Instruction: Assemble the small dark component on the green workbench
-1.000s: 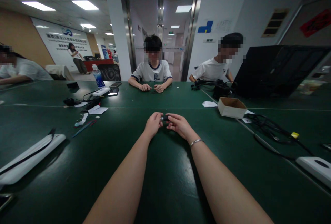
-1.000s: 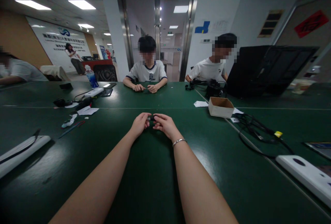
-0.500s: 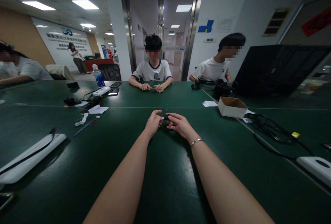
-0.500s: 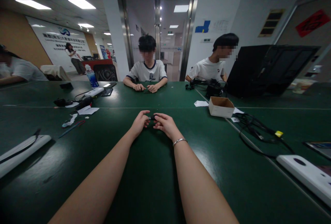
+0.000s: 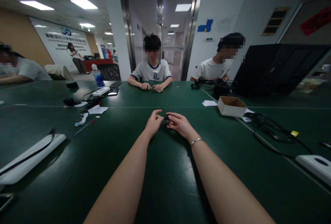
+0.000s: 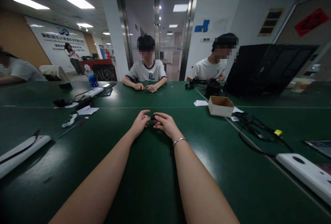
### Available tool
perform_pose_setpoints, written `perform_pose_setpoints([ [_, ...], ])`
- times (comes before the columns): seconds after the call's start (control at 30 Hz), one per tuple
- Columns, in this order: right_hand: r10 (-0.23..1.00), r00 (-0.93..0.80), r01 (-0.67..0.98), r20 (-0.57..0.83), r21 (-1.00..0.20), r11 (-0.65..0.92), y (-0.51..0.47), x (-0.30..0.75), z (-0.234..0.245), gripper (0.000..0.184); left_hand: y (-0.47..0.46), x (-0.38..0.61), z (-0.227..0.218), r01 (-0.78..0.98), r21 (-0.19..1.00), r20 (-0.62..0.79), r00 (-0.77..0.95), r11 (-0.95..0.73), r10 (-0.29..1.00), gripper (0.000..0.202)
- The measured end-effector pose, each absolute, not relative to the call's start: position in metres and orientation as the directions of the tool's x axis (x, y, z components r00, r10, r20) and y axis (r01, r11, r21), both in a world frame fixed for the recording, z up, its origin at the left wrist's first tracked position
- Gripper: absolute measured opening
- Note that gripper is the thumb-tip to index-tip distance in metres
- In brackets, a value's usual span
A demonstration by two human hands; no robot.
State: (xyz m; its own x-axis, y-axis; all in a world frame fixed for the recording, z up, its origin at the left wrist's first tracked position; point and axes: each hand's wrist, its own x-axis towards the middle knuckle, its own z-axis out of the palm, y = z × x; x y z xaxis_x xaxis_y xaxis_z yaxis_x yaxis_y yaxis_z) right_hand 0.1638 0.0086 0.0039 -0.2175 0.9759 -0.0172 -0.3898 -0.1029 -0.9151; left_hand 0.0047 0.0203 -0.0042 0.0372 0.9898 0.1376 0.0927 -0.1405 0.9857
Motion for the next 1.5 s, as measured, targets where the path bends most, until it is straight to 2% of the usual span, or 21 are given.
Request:
perform_pose_setpoints([
  [0.13,0.976,-0.216,-0.390,-0.011,-0.916,-0.097,0.009,0.164,0.003,0.021,0.016,0.006,0.001,0.091,0.990,0.106,0.016,-0.107,0.994,0.039],
  [0.23,0.977,-0.213,-0.392,-0.011,-0.915,-0.095,0.009,0.165,0.003,0.020,0.015,0.006,0.003,0.074,0.990,0.120,0.005,-0.120,0.993,0.049],
  [0.6,0.973,-0.230,-0.383,-0.008,-0.919,-0.098,0.009,0.163,0.003,0.021,0.017,0.004,-0.004,0.148,0.976,0.158,0.042,-0.162,0.987,0.035],
  [1.07,0.972,-0.233,-0.396,-0.024,-0.911,-0.118,0.007,0.163,0.006,0.017,0.022,0.004,-0.011,0.145,0.969,0.187,0.101,-0.200,0.977,0.037],
  [1.23,0.986,-0.169,-0.423,-0.007,-0.903,-0.079,0.008,0.162,0.003,0.029,0.019,0.004,-0.009,0.144,0.966,0.197,0.115,-0.212,0.974,0.037],
  [1.5,0.976,-0.213,-0.371,-0.033,-0.922,-0.112,0.010,0.160,0.003,0.028,0.017,0.003,-0.009,0.145,0.964,0.205,0.128,-0.223,0.970,0.039],
])
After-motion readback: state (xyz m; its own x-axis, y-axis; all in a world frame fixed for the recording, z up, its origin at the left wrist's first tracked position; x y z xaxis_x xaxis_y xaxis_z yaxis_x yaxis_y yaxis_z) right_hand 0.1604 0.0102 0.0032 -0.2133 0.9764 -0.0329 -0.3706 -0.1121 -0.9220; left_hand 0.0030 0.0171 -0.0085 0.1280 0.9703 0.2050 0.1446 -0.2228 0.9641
